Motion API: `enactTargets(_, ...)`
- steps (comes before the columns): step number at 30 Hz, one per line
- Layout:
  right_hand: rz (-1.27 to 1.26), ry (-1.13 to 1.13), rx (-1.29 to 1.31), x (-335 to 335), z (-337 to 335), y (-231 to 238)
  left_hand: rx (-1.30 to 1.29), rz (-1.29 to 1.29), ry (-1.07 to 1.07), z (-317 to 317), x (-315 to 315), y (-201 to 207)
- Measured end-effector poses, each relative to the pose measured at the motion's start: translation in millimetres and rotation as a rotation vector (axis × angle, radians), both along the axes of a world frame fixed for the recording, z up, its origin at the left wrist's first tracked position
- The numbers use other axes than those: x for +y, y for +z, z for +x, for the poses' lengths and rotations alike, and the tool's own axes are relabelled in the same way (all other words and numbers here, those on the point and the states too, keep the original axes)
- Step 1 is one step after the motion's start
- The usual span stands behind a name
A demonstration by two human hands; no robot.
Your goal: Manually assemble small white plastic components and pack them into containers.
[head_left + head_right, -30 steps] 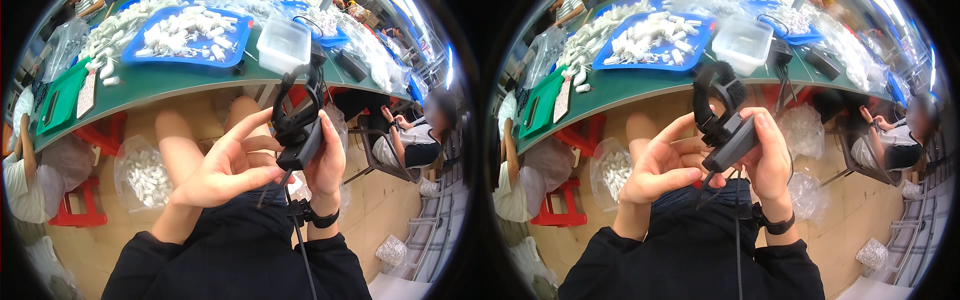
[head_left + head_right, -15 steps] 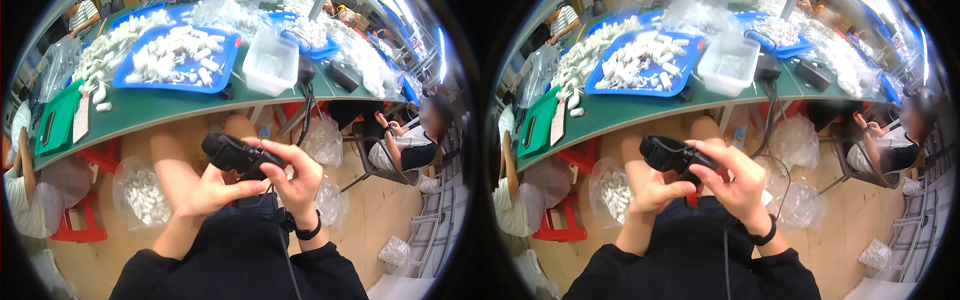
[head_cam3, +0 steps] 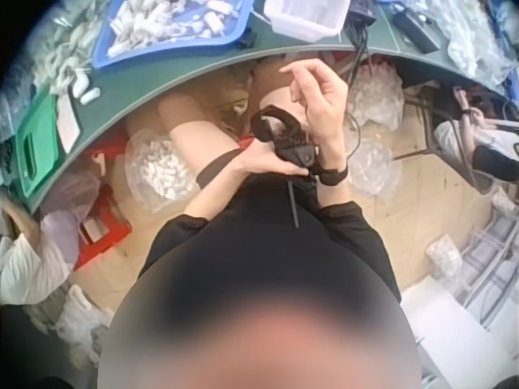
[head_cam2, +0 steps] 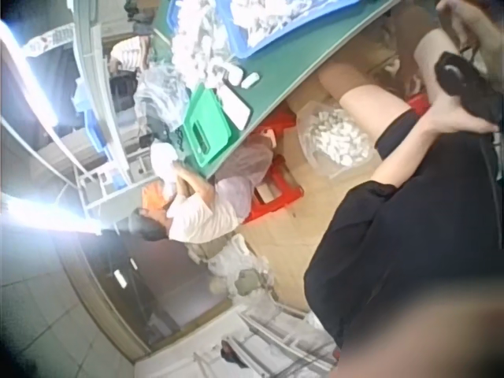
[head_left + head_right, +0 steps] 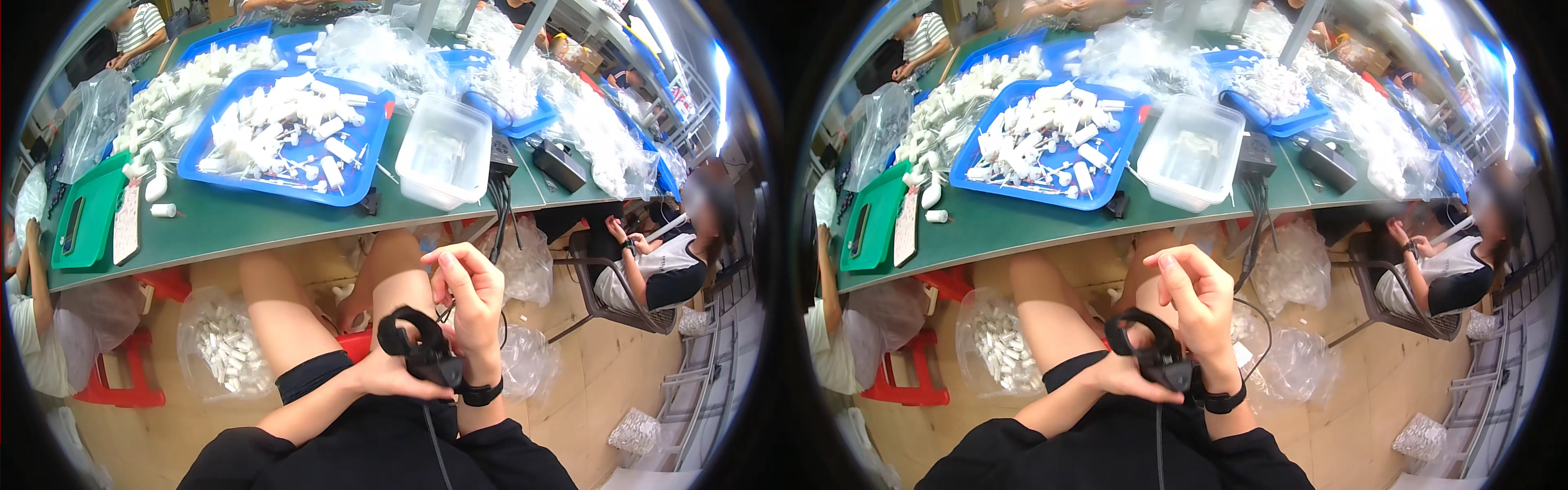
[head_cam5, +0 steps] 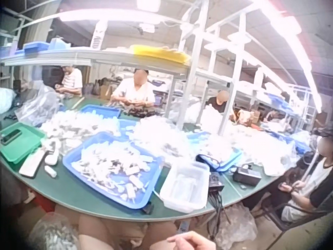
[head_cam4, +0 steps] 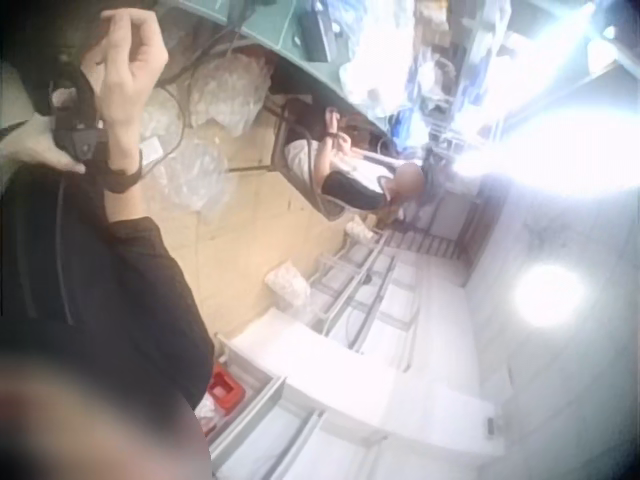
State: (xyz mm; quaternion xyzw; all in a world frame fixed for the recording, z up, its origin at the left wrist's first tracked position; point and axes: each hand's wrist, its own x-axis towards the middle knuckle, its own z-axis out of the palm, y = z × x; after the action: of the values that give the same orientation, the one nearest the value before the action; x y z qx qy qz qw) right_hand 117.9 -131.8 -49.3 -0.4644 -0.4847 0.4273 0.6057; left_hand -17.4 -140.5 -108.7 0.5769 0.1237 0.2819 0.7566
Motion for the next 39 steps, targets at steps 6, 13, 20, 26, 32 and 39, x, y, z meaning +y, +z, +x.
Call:
enactTargets(6,0.007,-0.078,-0.279,46.7,-3.8,-17.8,-0.207,0.009,0.011,-10.6,8.6,-24.3)
enactTargets(13,0.145,-0.359,-1.087,95.8,-27.4,-49.8,-0.191,-0.33,0.528,-32.3,22.0,-28.5)
enactTargets(20,0.163,-0.31,-0.952,81.4,-18.1,-53.8,-0.274,-0.325,0.559,-36.6,32.2,-29.0)
enactTargets(26,0.317,0.012,-0.849,31.0,3.9,-3.4,-0.197,-0.06,0.544,-33.7,45.9,-19.5)
enactTargets(32,0.332,0.203,-0.7,18.1,23.3,16.1,-0.188,-0.053,0.395,-31.8,37.1,6.6)
enactTargets(39,0.267,0.385,-0.429,8.1,30.3,18.1,-0.159,-0.085,0.325,-37.3,29.8,4.5)
